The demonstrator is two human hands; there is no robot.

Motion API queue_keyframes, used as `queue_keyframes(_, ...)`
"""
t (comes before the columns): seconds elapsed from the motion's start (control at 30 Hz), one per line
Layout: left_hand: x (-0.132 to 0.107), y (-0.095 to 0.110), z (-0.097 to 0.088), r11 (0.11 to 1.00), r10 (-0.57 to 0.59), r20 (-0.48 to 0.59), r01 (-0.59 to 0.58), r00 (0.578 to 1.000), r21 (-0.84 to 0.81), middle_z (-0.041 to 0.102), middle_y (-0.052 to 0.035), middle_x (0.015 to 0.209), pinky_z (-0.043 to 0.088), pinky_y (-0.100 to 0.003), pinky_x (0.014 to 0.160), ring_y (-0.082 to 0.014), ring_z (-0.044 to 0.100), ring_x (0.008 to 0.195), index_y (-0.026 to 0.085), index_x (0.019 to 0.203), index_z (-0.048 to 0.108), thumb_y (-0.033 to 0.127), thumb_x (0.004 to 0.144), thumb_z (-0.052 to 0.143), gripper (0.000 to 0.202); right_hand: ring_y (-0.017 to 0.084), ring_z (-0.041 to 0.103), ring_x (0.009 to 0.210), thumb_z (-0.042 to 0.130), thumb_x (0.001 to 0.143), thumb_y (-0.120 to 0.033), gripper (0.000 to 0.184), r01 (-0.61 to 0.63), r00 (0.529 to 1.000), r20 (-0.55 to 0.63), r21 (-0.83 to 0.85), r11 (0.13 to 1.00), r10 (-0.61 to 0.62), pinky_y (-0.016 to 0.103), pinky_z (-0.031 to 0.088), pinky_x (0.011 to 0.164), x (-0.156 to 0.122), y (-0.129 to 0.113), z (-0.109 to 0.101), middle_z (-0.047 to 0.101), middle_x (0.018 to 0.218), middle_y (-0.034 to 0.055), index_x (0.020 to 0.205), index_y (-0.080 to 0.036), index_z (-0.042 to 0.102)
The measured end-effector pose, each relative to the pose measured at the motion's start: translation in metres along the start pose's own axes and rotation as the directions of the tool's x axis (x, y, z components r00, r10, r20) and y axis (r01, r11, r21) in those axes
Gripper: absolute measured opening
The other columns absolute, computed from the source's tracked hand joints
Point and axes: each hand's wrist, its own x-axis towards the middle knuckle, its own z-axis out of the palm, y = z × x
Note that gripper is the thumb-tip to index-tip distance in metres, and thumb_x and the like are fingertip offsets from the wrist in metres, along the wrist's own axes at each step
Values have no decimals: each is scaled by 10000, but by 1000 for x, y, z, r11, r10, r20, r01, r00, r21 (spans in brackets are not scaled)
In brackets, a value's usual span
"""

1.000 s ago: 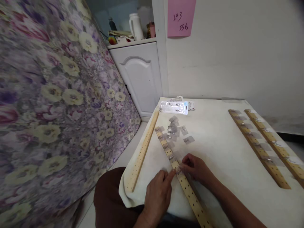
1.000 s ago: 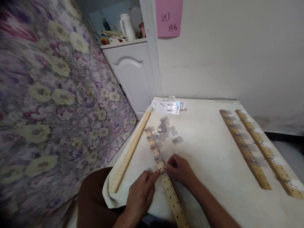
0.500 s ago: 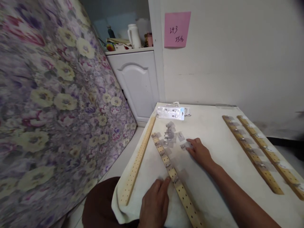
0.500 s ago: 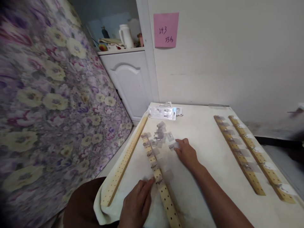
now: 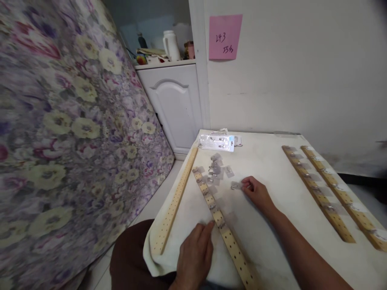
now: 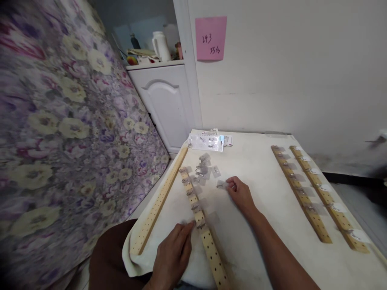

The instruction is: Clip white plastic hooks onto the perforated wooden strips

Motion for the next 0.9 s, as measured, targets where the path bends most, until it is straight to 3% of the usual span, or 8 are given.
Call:
queue_keyframes(0.13, 1, 0, -1, 1000, 2, -13, -2, 1000, -11, 566, -54, 936, 523, -293, 722, -178, 591, 858, 221, 1296, 452, 135, 878, 415, 428, 138, 512, 621, 552, 741, -343, 231, -8, 1000, -19, 106, 994, 10, 262, 414, 596, -4, -2, -4, 558, 670, -21, 876, -166, 613)
queue_keyframes(0.23, 1, 2, -2, 1000, -18, 5, 18, 1000, -13, 560, -53, 937, 519, -304, 734, -180, 582, 866, 220, 1278, 464, 131, 883, 401, 410, 112, 472, 506, 554, 760, -407, 279, -51, 999, 20, 222, 974, 48, 242, 390, 494, -14, -4, -10, 520, 594, -40, 885, -161, 592)
queue_keyframes(0.4, 1, 5, -3, 995, -37, -12, 36, 999, -88, 559, -54, 940, 505, -308, 738, -172, 566, 854, 216, 1240, 484, 144, 900, 388, 360, 84, 463, 419, 627, 755, -410, 300, -213, 967, 238, 556, 803, 92, 215, 375, 428, -51, -18, -19, 488, 529, -78, 942, -187, 553)
queue_keyframes(0.53, 0, 5, -6, 973, -12, -92, -9, 996, -231, 571, -64, 968, 492, -285, 748, -156, 563, 874, 214, 1200, 508, 144, 909, 396, 319, 87, 510, 404, 657, 748, -394, 280, -334, 868, 495, 526, 782, 38, 210, 382, 409, -83, -30, -13, 509, 525, -83, 906, -187, 554)
queue_keyframes(0.6, -3, 6, -8, 952, 4, -120, -40, 993, -305, 572, -66, 975, 487, -279, 756, -153, 561, 895, 213, 1187, 516, 123, 904, 409, 316, 89, 526, 405, 660, 743, -403, 287, -361, 828, 560, 489, 794, 32, 209, 391, 406, -94, -30, -7, 515, 536, -83, 894, -185, 553)
queue_keyframes(0.8, -27, 29, -7, 899, 30, -61, -54, 998, -435, 571, -60, 946, 488, -276, 738, -155, 553, 874, 215, 1179, 524, 82, 880, 429, 341, 78, 535, 410, 625, 769, -387, 252, -395, 792, 605, 409, 822, 79, 196, 401, 402, -113, -22, 9, 572, 608, -61, 891, -183, 540)
queue_keyframes(0.9, -35, 39, -3, 893, -1, -30, -12, 1000, -451, 573, -71, 1000, 493, -296, 781, -164, 552, 916, 227, 1202, 518, 80, 881, 424, 366, 82, 537, 416, 586, 798, -349, 193, -380, 811, 578, 401, 833, 92, 199, 405, 419, -118, -20, 10, 565, 581, -67, 897, -188, 544)
